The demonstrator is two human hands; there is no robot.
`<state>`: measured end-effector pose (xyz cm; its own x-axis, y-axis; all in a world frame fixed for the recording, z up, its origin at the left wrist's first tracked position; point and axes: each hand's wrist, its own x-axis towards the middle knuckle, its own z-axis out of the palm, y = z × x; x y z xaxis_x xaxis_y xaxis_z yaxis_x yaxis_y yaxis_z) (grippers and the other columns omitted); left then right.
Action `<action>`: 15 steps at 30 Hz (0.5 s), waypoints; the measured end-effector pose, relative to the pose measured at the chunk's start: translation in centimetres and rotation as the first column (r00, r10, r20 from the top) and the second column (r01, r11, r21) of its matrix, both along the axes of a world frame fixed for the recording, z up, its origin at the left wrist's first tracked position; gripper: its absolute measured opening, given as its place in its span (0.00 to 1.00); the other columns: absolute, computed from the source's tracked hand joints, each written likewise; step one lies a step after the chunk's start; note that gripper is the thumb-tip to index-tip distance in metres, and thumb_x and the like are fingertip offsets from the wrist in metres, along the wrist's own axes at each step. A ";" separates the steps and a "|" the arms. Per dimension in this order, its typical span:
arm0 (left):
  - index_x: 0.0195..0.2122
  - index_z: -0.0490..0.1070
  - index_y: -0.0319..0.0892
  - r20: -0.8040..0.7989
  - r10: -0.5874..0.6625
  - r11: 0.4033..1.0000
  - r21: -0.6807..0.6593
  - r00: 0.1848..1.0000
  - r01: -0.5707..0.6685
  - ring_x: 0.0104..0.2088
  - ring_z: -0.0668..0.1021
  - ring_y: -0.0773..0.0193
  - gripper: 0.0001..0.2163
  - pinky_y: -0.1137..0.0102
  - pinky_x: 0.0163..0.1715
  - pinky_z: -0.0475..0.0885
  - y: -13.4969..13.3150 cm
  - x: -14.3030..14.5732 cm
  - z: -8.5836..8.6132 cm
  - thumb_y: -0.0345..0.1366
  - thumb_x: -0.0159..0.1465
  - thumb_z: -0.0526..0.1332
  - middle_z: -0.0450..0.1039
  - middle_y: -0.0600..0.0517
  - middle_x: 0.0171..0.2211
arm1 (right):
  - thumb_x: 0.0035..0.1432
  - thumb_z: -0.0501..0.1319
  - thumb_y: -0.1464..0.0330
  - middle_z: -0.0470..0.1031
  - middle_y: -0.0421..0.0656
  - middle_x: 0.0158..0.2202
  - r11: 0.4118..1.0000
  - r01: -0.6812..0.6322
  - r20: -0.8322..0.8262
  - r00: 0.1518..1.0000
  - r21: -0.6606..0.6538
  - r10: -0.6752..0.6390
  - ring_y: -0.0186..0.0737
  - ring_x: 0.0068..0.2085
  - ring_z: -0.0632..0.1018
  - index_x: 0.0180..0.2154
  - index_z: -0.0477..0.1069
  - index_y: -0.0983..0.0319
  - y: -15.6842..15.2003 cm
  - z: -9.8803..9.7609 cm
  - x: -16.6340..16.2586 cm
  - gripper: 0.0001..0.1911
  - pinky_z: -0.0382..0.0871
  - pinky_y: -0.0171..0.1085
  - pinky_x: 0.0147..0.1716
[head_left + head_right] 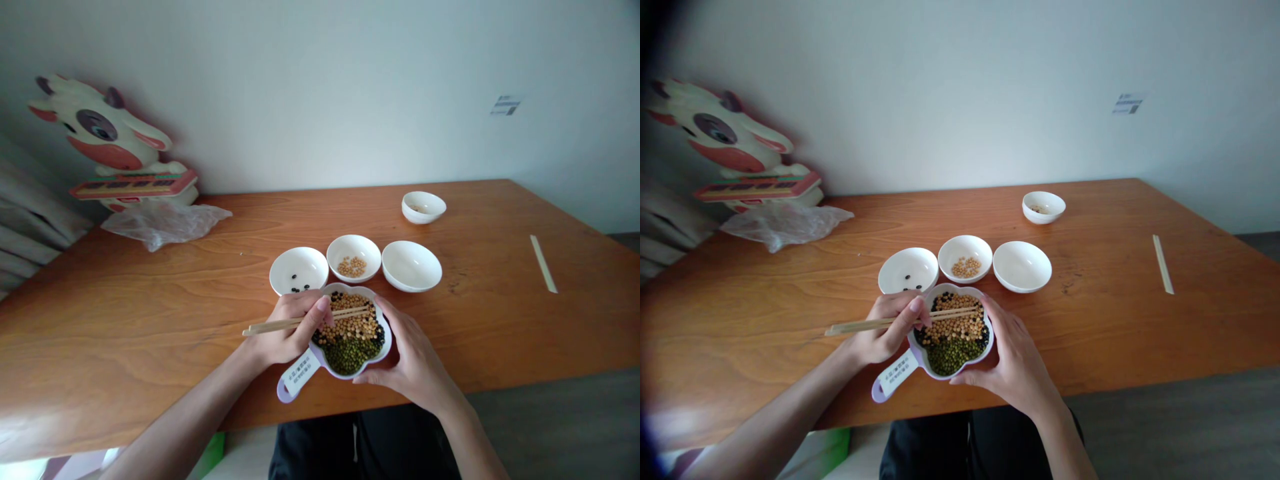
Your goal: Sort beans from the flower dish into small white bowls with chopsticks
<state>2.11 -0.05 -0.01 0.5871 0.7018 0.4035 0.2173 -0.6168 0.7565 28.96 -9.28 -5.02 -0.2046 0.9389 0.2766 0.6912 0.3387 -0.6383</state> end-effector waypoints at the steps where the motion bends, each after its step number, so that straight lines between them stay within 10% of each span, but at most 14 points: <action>1: 0.33 0.77 0.41 0.001 -0.006 1.000 -0.016 1.000 0.006 0.28 0.76 0.66 0.25 0.69 0.35 0.74 0.0 0.0 0.0 0.43 0.83 0.49 0.77 0.51 0.29 | 0.50 0.80 0.45 0.67 0.56 0.75 1.000 0.001 0.000 1.000 0.001 -0.001 0.69 0.72 0.72 0.79 0.47 0.49 0.0 0.0 0.0 0.66 0.72 0.67 0.68; 15: 0.33 0.75 0.41 -0.021 -0.034 0.983 -0.183 0.999 0.030 0.32 0.76 0.65 0.24 0.70 0.35 0.71 0.1 0.0 0.0 0.46 0.83 0.49 0.76 0.51 0.30 | 0.50 0.80 0.44 0.66 0.57 0.75 1.000 0.006 0.004 1.000 -0.011 -0.006 0.67 0.73 0.71 0.78 0.47 0.50 0.0 -0.1 0.0 0.66 0.71 0.66 0.69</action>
